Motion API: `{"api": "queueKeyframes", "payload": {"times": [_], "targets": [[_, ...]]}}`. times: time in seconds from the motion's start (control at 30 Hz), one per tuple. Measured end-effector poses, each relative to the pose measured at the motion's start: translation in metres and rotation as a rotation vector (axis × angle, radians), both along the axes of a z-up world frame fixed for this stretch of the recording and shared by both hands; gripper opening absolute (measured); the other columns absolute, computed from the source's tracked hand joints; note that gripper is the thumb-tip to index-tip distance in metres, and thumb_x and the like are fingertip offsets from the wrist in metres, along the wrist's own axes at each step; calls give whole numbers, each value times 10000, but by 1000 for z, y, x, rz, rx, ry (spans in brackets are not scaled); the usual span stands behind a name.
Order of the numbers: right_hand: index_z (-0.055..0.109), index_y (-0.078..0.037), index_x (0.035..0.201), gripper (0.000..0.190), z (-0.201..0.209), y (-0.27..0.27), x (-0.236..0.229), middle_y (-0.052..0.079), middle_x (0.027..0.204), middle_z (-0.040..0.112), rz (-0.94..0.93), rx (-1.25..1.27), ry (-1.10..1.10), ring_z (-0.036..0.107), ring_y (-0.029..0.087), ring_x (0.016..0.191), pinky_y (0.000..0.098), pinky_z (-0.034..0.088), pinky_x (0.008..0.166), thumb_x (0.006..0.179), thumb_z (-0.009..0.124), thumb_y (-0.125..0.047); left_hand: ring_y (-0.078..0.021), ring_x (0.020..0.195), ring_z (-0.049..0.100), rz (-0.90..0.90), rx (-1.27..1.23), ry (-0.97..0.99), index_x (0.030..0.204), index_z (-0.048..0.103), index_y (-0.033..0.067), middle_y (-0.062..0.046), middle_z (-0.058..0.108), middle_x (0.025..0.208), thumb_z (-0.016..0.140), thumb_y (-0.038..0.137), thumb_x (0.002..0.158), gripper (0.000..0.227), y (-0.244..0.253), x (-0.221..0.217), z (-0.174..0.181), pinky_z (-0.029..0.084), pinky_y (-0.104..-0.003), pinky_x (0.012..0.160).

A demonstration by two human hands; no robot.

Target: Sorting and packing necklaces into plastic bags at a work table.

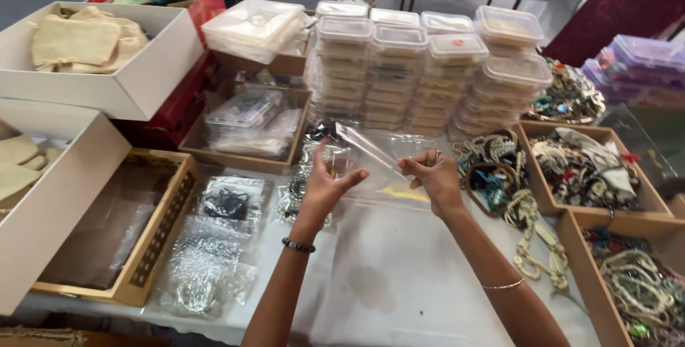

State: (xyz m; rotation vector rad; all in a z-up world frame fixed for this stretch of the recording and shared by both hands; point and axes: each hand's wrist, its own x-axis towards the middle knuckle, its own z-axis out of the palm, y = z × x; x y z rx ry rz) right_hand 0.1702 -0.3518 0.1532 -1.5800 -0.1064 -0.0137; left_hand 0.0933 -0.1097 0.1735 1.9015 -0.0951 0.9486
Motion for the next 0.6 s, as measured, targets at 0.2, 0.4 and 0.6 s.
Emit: {"api": "queueKeyframes", "payload": {"times": [0.2,0.4,0.6], "targets": [[679,24,786,353,-41,-37,-13,71,731,706,-118,-133,-35,662,111,607,272,557,477,784,904,-249,-152,815,758,-607,-754,604,1224,658,-62,-129,777,980,736,120,891,387,-27,19,-75,653,-278,741],[782,12,851,386,-63,-70,-29,62,708,723,-200,-426,77,626,105,568,248,510,463,781,889,-353,-145,705,761,-452,-546,861,1165,679,14,-108,798,872,728,66,873,300,-8,-21,-91,638,-277,598],[737,-46,1126,563,-57,-80,-31,71,728,742,-306,-742,-12,683,178,541,319,525,537,730,899,-412,-174,690,766,-365,142,1183,1047,747,35,-97,788,804,861,197,791,324,84,-63,-100,600,-328,613]]}}
